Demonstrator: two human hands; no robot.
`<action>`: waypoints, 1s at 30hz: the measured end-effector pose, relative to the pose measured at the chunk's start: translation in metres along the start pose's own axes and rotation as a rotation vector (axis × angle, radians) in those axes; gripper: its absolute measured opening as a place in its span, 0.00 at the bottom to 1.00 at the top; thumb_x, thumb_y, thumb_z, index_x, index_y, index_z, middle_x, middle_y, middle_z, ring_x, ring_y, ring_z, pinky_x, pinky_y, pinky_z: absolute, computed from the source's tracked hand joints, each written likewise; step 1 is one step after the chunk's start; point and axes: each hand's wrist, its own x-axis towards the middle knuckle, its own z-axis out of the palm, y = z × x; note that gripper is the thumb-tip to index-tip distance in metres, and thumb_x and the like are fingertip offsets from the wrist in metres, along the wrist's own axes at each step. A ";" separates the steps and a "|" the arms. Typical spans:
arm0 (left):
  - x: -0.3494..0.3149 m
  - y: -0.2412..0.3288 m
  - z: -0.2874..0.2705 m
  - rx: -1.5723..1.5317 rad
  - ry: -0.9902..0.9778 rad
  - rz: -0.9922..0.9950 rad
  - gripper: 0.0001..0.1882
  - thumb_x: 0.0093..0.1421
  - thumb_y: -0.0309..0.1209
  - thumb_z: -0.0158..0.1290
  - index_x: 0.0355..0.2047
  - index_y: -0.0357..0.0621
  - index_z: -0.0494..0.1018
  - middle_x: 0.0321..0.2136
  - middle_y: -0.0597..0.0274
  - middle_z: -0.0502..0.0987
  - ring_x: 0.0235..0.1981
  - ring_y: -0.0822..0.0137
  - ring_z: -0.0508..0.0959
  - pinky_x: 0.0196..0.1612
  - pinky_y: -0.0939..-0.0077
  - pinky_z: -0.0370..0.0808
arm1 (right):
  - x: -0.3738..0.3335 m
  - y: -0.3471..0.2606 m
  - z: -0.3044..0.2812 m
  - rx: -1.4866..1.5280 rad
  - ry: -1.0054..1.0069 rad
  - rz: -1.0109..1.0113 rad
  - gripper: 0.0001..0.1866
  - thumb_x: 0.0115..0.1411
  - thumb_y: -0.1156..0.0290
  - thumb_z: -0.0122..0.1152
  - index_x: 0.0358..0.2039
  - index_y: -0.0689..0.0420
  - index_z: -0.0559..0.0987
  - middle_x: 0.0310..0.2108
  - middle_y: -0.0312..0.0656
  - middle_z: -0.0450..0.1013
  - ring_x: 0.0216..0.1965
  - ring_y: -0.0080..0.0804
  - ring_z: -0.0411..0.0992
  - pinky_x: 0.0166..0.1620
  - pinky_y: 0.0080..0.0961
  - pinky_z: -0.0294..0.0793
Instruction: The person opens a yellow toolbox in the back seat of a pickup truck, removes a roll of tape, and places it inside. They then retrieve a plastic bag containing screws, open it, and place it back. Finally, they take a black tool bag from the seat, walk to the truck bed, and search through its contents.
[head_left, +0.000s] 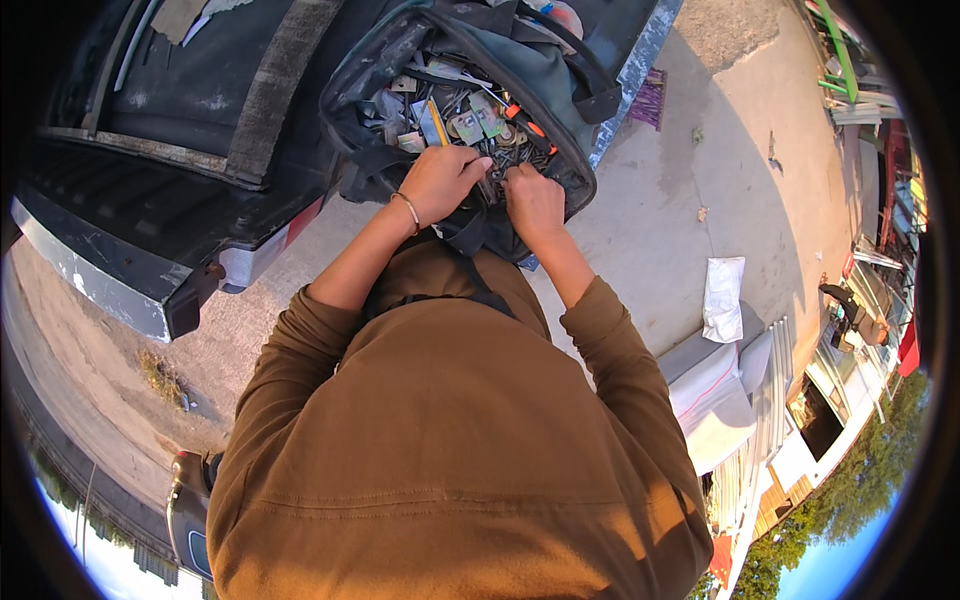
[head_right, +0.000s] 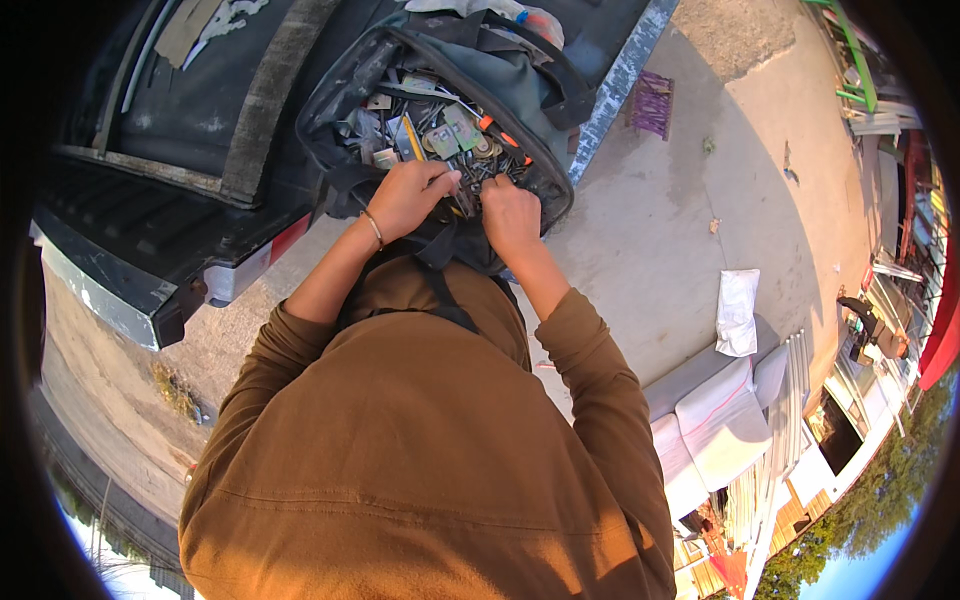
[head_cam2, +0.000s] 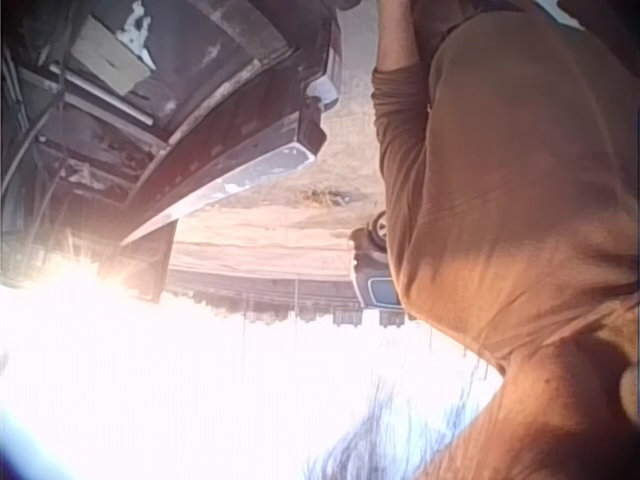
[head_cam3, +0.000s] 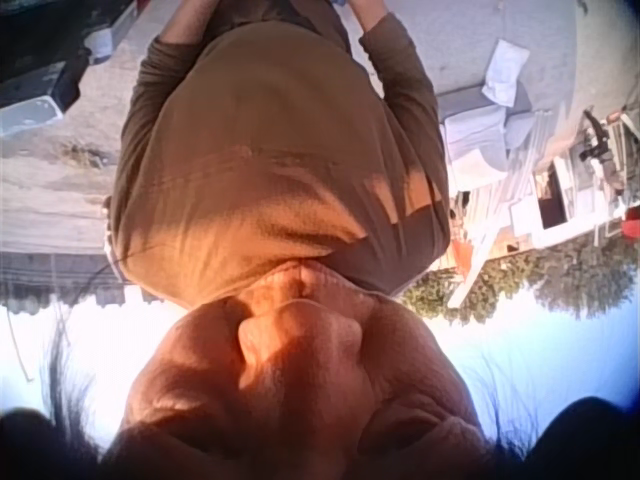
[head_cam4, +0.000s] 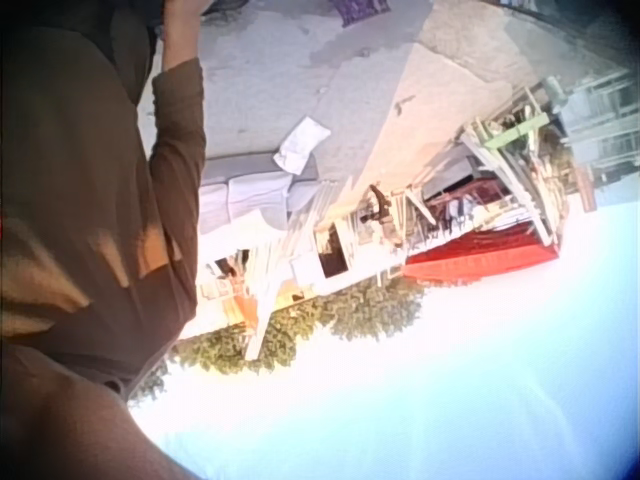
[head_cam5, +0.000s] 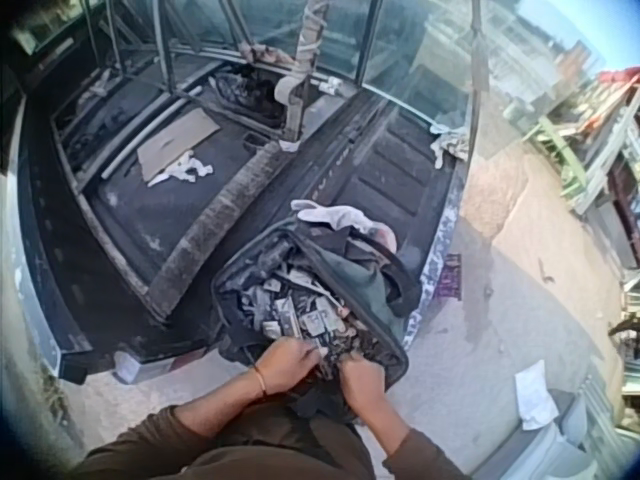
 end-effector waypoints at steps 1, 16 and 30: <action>0.000 0.000 -0.002 -0.037 0.004 -0.017 0.19 0.70 0.40 0.54 0.30 0.36 0.82 0.23 0.45 0.79 0.26 0.49 0.81 0.33 0.58 0.74 | 0.001 0.001 0.002 -0.019 0.007 -0.009 0.07 0.57 0.72 0.68 0.29 0.59 0.79 0.32 0.48 0.77 0.32 0.53 0.79 0.34 0.47 0.79; 0.010 -0.008 -0.011 -0.789 0.018 -0.258 0.23 0.75 0.43 0.50 0.29 0.39 0.79 0.17 0.77 0.66 0.19 0.83 0.63 0.22 0.82 0.59 | 0.011 0.018 -0.029 0.265 -0.043 0.052 0.07 0.58 0.72 0.67 0.30 0.64 0.81 0.28 0.49 0.80 0.25 0.46 0.78 0.30 0.35 0.74; 0.016 0.002 -0.027 -1.171 -0.180 -0.368 0.25 0.77 0.50 0.44 0.30 0.44 0.73 0.21 0.71 0.69 0.18 0.81 0.66 0.17 0.88 0.57 | 0.029 -0.006 -0.078 0.453 0.164 0.341 0.08 0.64 0.71 0.68 0.42 0.61 0.83 0.29 0.35 0.77 0.25 0.25 0.76 0.30 0.24 0.73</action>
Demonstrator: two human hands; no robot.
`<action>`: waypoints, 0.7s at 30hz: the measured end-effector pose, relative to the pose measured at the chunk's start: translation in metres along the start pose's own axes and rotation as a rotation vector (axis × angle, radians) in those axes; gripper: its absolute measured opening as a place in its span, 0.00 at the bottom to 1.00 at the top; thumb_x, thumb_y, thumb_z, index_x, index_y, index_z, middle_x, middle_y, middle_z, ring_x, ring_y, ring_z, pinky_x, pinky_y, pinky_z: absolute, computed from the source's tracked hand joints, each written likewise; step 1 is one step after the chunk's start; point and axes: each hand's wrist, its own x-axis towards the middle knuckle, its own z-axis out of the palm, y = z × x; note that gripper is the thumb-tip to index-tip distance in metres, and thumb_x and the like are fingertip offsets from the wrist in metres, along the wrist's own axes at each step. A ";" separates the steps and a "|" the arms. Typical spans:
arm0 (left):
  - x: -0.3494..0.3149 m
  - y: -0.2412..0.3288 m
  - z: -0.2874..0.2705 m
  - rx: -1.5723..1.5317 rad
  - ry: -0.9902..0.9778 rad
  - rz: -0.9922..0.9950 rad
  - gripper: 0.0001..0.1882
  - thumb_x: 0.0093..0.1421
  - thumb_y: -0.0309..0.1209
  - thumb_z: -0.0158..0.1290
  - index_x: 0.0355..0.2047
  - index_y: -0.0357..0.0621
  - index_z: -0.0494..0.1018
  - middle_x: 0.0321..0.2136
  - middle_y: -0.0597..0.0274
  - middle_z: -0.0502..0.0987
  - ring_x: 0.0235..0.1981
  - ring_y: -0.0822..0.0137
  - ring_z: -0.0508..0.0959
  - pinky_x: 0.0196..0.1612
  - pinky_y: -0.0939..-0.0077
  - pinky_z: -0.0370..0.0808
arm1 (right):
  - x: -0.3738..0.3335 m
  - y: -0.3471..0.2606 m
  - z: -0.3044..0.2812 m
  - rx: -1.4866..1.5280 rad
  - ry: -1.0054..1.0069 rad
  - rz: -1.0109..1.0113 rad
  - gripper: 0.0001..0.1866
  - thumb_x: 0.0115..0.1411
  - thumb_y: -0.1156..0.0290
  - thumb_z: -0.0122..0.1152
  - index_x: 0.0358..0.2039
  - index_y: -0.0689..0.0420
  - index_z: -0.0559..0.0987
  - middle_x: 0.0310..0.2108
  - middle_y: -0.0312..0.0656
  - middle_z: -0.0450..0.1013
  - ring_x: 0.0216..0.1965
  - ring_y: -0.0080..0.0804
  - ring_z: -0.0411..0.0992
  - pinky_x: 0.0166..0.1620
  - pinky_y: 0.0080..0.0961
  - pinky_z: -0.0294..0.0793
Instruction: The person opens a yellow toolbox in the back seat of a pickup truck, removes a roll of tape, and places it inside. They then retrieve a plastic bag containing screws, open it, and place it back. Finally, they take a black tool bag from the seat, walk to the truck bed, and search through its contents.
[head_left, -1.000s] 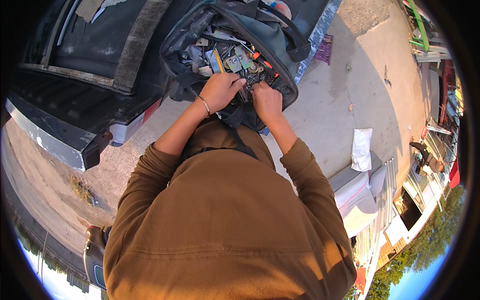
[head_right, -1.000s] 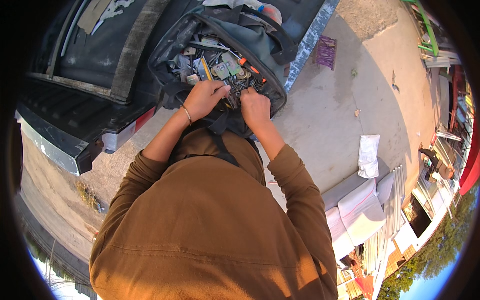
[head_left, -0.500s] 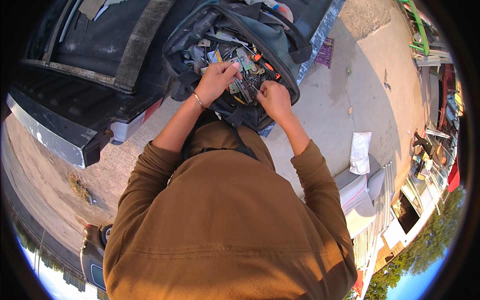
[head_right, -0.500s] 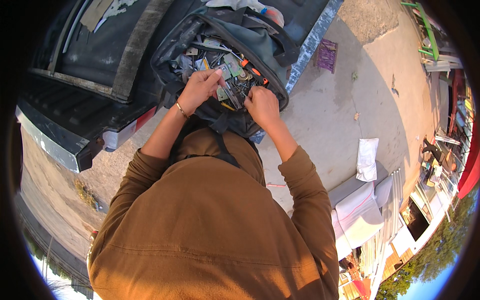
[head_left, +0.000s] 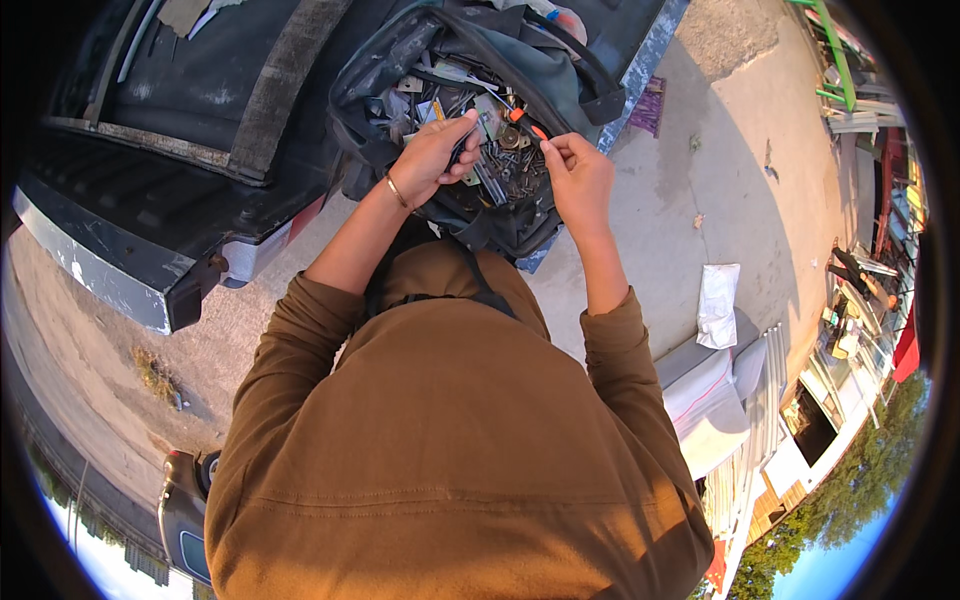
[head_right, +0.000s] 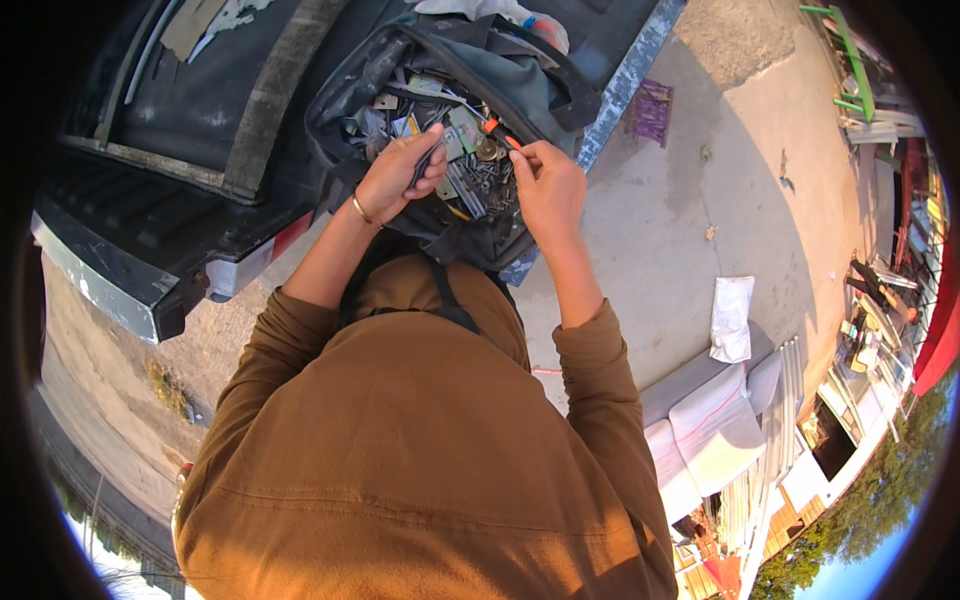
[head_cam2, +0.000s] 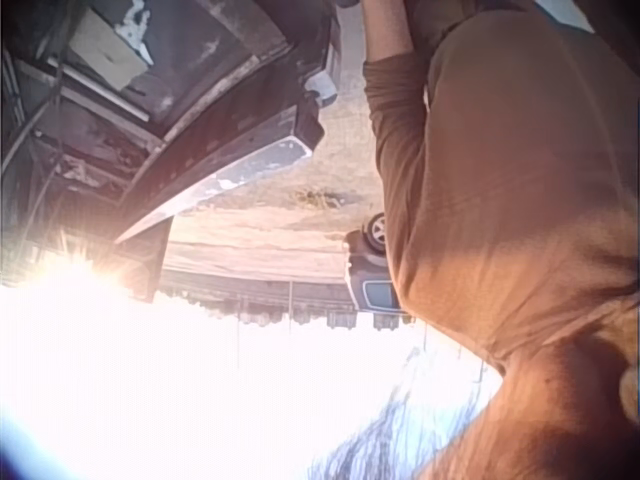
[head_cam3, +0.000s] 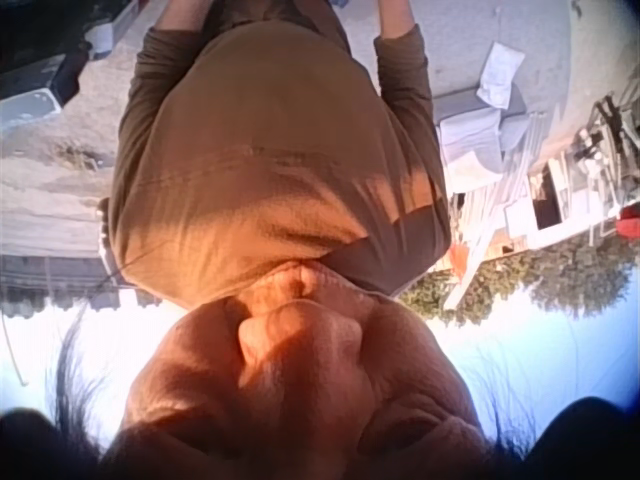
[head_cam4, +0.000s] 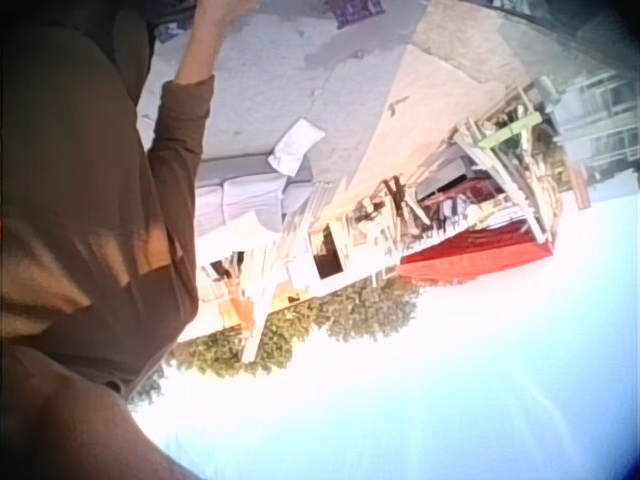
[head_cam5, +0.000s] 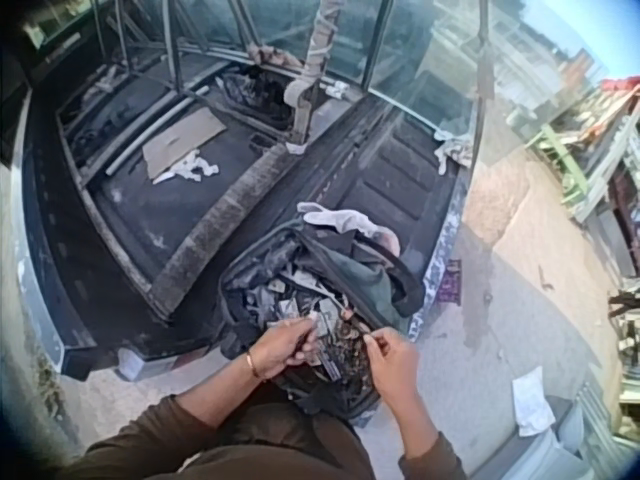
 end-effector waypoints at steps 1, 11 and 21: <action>0.000 0.001 -0.002 -0.033 0.003 -0.021 0.24 0.77 0.49 0.45 0.31 0.44 0.73 0.20 0.72 0.68 0.18 0.81 0.65 0.17 0.89 0.56 | 0.001 0.003 0.001 -0.082 0.052 -0.200 0.08 0.63 0.73 0.68 0.42 0.59 0.83 0.32 0.36 0.78 0.28 0.29 0.77 0.32 0.27 0.75; -0.002 -0.002 0.003 0.126 0.063 0.120 0.16 0.76 0.39 0.48 0.46 0.40 0.79 0.19 0.76 0.66 0.18 0.84 0.61 0.19 0.88 0.55 | 0.003 0.017 0.018 -0.426 0.162 -0.507 0.20 0.59 0.74 0.69 0.52 0.53 0.81 0.50 0.37 0.79 0.44 0.42 0.81 0.43 0.35 0.80; 0.002 -0.020 0.009 0.434 0.228 0.264 0.13 0.74 0.33 0.51 0.45 0.37 0.81 0.18 0.77 0.67 0.19 0.84 0.62 0.22 0.85 0.57 | 0.009 0.005 0.016 -0.495 0.127 -0.557 0.14 0.53 0.72 0.70 0.40 0.57 0.80 0.43 0.41 0.76 0.36 0.44 0.77 0.39 0.42 0.78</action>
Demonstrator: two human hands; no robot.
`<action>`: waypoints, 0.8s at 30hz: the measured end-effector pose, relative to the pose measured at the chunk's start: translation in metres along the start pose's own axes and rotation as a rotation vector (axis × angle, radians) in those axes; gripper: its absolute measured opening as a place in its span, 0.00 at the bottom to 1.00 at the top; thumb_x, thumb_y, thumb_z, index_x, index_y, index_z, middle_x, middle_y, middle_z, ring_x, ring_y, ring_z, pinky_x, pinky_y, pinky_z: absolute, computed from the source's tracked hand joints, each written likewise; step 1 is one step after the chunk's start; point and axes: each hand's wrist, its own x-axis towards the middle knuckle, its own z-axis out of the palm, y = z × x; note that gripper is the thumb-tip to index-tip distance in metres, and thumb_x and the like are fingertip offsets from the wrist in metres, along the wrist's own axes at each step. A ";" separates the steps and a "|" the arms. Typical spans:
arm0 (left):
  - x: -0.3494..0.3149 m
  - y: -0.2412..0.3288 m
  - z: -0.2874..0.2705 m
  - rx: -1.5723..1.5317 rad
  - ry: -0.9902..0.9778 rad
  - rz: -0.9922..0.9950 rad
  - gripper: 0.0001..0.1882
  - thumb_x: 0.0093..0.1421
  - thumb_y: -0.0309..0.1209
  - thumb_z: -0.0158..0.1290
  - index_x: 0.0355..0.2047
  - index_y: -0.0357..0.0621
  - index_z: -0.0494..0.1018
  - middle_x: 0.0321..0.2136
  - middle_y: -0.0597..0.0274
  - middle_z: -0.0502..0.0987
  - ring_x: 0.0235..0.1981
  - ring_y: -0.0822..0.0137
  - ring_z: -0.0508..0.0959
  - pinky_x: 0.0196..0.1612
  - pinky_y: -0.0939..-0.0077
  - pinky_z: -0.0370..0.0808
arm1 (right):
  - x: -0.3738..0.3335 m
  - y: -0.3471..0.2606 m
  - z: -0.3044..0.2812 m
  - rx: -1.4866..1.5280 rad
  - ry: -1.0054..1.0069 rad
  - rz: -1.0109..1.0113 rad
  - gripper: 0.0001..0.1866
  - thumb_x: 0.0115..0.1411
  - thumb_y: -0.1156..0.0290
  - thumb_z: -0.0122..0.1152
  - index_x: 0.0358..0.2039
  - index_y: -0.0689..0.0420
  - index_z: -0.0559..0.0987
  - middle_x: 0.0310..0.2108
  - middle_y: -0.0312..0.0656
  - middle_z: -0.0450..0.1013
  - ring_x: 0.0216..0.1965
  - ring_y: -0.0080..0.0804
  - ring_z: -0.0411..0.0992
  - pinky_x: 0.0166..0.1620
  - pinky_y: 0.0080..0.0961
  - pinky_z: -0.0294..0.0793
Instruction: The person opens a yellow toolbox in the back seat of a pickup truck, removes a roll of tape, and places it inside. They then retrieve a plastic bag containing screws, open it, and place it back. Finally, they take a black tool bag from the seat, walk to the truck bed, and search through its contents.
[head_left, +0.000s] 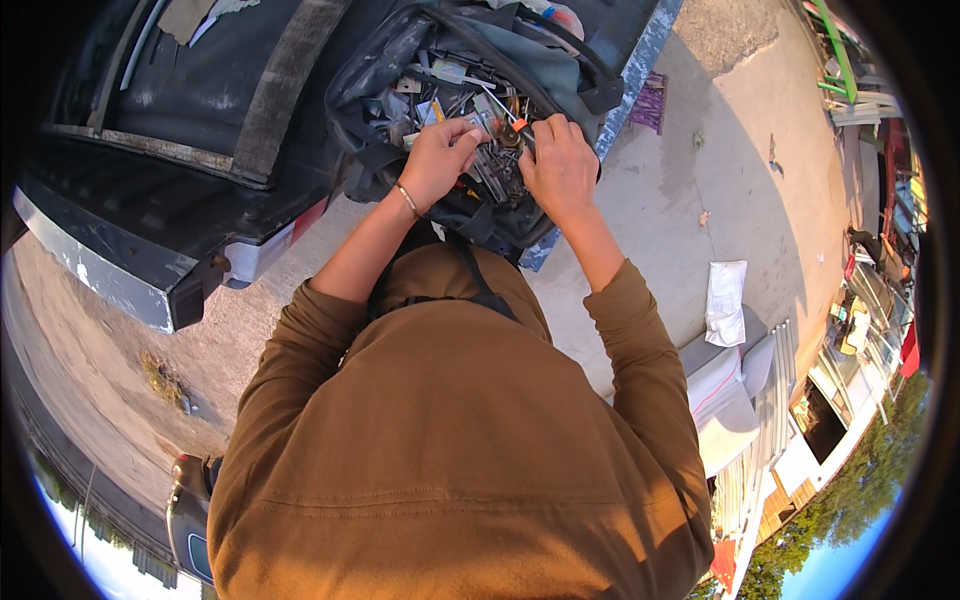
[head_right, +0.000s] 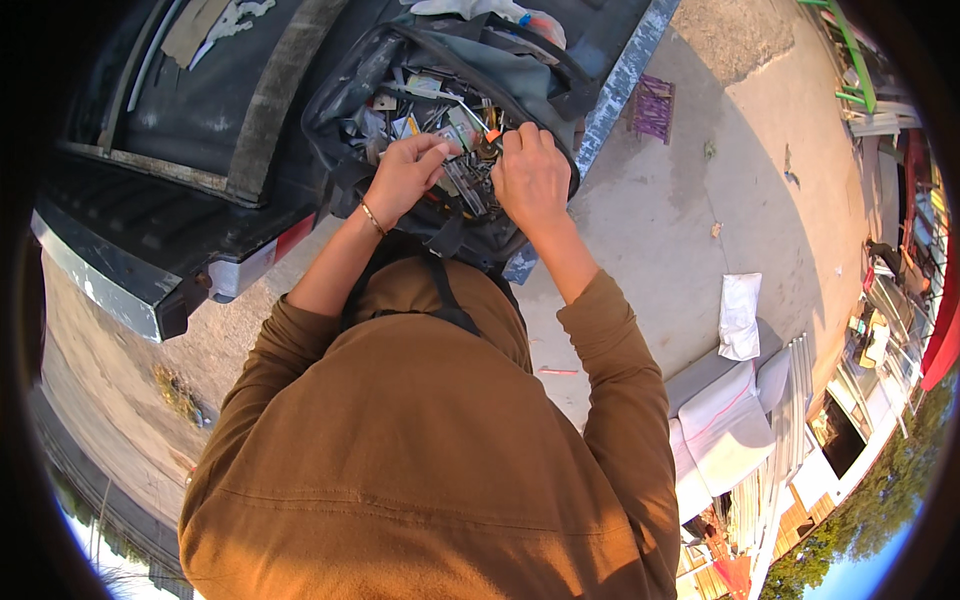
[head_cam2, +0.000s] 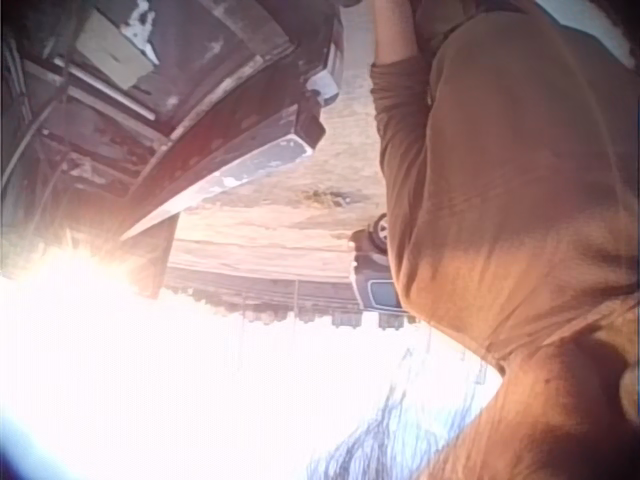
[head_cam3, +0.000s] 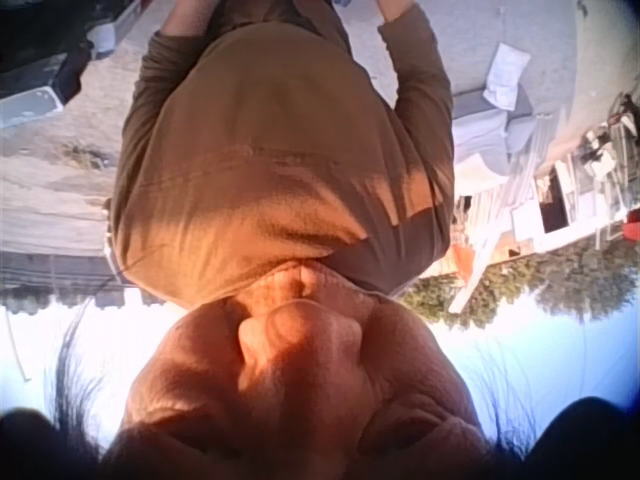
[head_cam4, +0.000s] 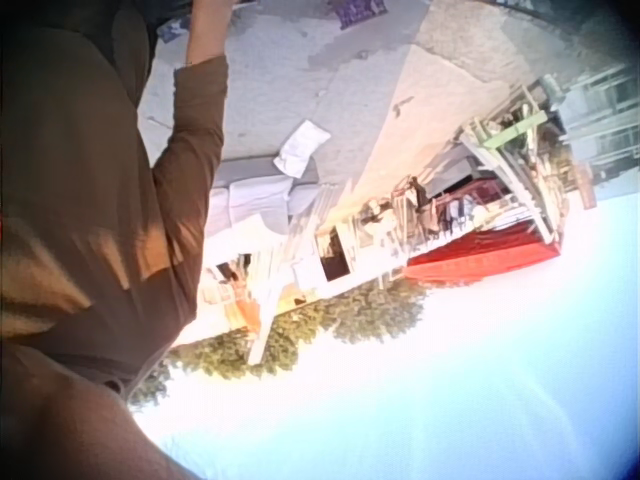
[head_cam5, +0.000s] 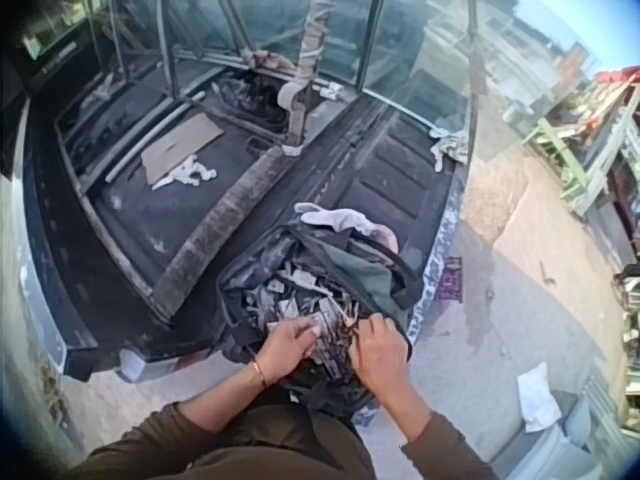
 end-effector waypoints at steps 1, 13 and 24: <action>-0.001 -0.003 0.000 0.018 0.032 0.049 0.13 0.74 0.33 0.51 0.44 0.36 0.81 0.18 0.77 0.67 0.19 0.84 0.62 0.23 0.85 0.58 | 0.000 -0.001 -0.006 0.022 0.007 0.002 0.14 0.53 0.72 0.70 0.41 0.58 0.80 0.41 0.42 0.76 0.35 0.44 0.77 0.39 0.40 0.78; -0.029 -0.017 -0.022 0.021 0.074 0.051 0.13 0.73 0.32 0.52 0.42 0.33 0.81 0.21 0.72 0.73 0.21 0.83 0.67 0.25 0.83 0.63 | -0.061 -0.031 -0.071 0.926 -0.146 0.522 0.09 0.58 0.80 0.69 0.40 0.64 0.85 0.38 0.45 0.83 0.36 0.29 0.80 0.42 0.25 0.76; -0.032 -0.015 -0.022 -0.008 0.047 0.068 0.13 0.74 0.33 0.51 0.44 0.33 0.79 0.20 0.75 0.69 0.21 0.83 0.64 0.25 0.84 0.60 | -0.072 -0.019 -0.067 0.468 0.170 0.479 0.08 0.57 0.75 0.70 0.38 0.56 0.86 0.33 0.42 0.81 0.31 0.39 0.79 0.36 0.30 0.76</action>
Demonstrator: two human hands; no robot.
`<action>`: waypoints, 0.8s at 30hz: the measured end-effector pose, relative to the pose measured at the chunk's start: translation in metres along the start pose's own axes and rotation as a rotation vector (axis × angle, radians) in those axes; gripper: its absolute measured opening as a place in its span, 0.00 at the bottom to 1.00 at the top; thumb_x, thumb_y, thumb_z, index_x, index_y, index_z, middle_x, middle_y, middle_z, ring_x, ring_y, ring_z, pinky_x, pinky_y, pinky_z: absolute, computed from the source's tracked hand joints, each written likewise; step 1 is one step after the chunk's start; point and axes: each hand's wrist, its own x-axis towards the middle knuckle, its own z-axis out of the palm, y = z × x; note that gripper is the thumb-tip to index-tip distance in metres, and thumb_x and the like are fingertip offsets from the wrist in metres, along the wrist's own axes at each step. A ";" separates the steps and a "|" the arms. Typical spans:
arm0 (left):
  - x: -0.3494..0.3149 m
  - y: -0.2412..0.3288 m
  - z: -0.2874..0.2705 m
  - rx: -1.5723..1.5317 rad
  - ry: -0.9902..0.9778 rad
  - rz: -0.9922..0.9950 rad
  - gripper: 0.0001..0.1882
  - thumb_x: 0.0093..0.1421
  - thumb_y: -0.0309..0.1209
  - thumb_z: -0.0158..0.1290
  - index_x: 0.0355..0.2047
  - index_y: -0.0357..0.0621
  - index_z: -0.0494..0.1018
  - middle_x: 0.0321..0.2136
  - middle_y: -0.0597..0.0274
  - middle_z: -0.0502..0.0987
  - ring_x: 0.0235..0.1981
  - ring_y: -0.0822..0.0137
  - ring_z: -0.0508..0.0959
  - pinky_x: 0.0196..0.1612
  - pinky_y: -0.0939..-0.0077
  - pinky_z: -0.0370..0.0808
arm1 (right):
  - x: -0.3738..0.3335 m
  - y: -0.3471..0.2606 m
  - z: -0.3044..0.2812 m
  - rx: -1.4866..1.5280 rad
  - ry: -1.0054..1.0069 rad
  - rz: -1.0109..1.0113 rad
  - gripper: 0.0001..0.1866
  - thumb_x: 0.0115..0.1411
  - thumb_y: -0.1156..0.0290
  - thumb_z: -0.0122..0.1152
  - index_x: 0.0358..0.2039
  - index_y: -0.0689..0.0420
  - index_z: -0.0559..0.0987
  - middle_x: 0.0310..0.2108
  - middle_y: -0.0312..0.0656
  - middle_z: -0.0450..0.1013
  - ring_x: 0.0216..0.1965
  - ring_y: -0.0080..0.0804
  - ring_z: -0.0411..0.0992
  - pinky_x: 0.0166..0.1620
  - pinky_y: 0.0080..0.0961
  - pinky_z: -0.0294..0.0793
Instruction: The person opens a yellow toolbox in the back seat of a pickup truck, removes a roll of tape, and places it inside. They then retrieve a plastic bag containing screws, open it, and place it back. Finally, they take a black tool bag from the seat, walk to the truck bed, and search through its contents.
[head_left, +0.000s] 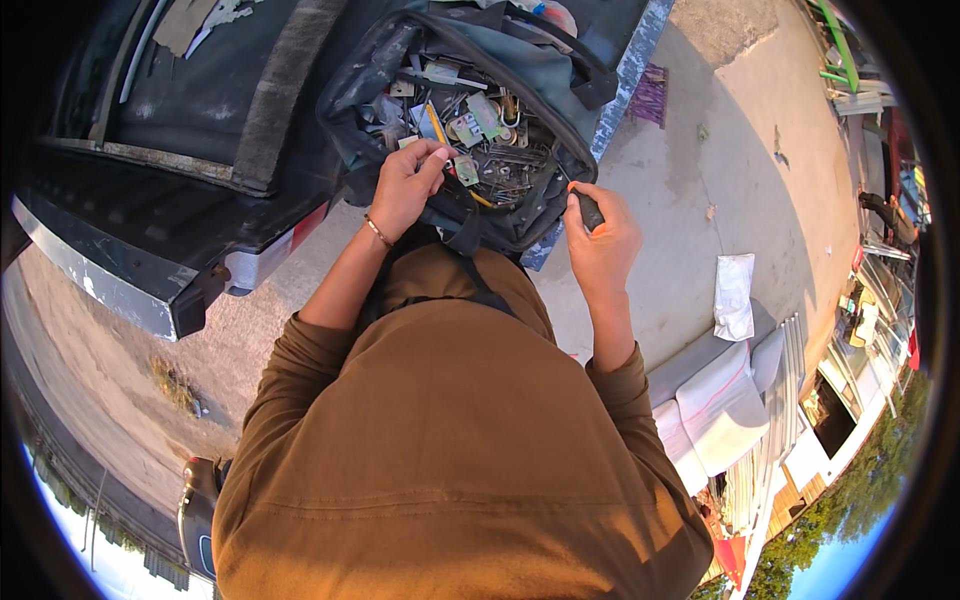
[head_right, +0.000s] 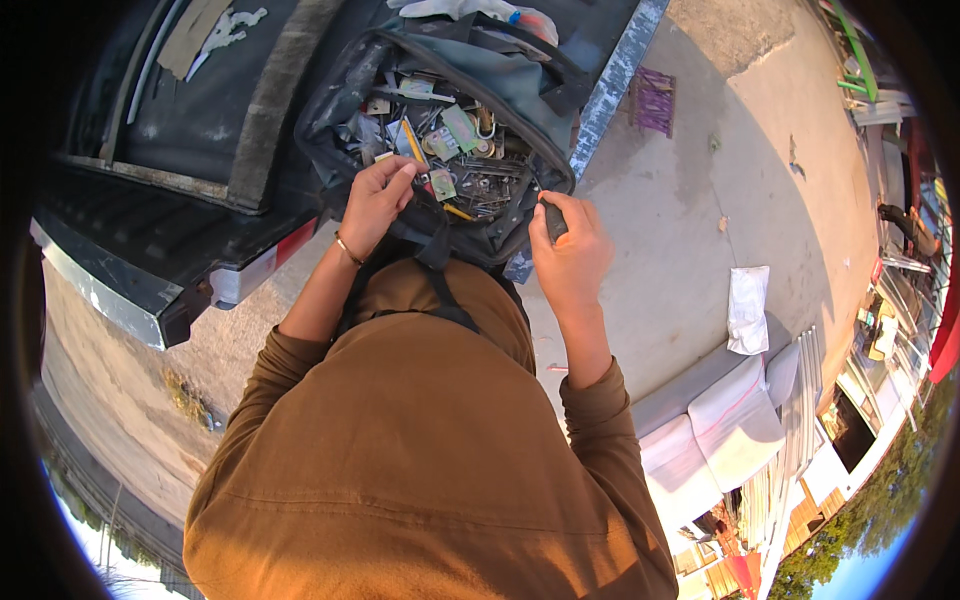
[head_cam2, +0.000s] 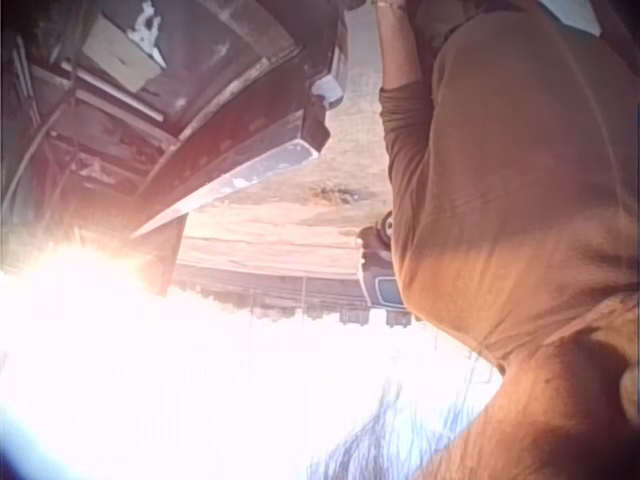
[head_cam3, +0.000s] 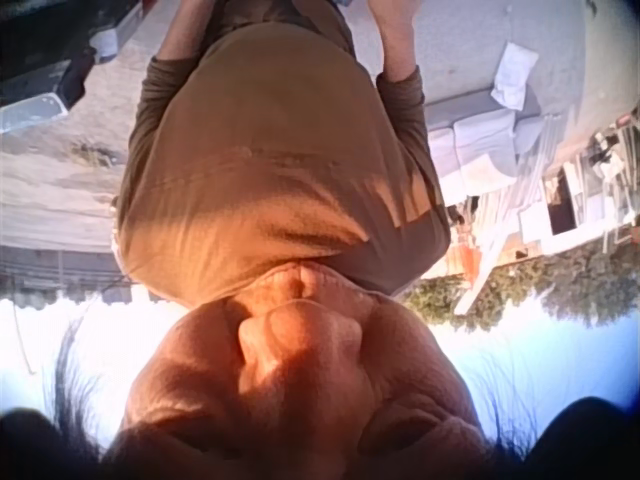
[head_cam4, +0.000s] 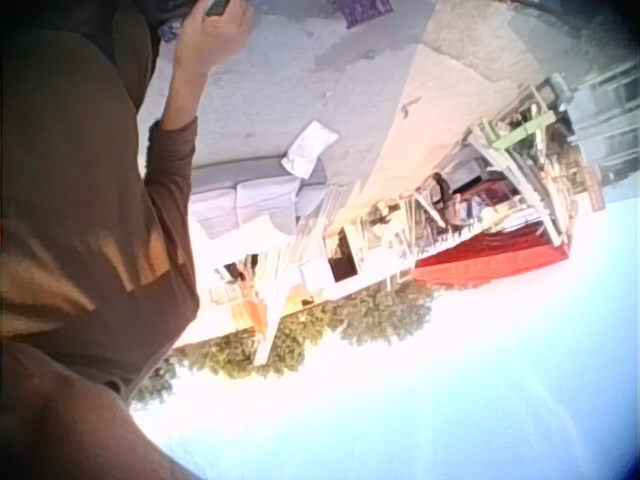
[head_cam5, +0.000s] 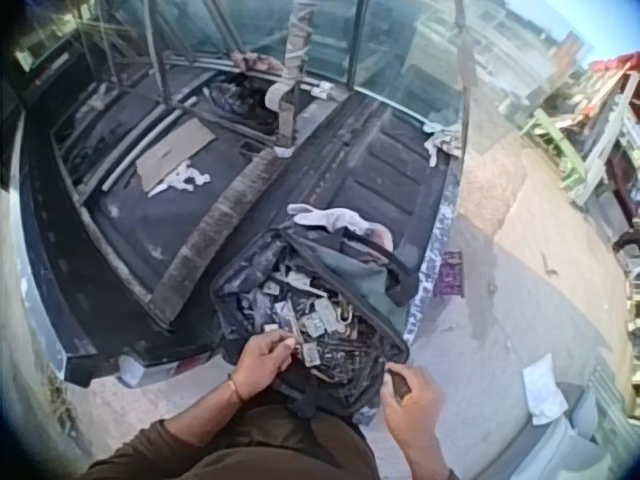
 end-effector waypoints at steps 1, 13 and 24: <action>0.000 0.000 0.000 -0.002 -0.005 0.005 0.13 0.74 0.33 0.51 0.44 0.33 0.79 0.20 0.75 0.69 0.21 0.83 0.64 0.25 0.84 0.60 | 0.002 0.002 -0.003 0.039 0.015 0.010 0.08 0.57 0.75 0.70 0.38 0.57 0.86 0.34 0.42 0.81 0.31 0.38 0.79 0.36 0.29 0.76; 0.004 -0.002 0.000 0.128 0.016 0.002 0.11 0.73 0.31 0.53 0.40 0.33 0.78 0.21 0.71 0.73 0.22 0.82 0.68 0.25 0.83 0.64 | -0.001 -0.004 0.024 0.010 -0.128 -0.042 0.08 0.59 0.75 0.71 0.40 0.57 0.86 0.34 0.41 0.81 0.31 0.33 0.78 0.35 0.25 0.74; 0.009 0.037 0.001 -0.046 -0.091 -0.217 0.17 0.76 0.41 0.49 0.35 0.43 0.77 0.20 0.75 0.69 0.17 0.85 0.60 0.19 0.87 0.53 | 0.001 -0.004 0.017 0.121 -0.011 -0.013 0.08 0.58 0.77 0.71 0.40 0.58 0.86 0.34 0.42 0.81 0.33 0.33 0.79 0.37 0.27 0.75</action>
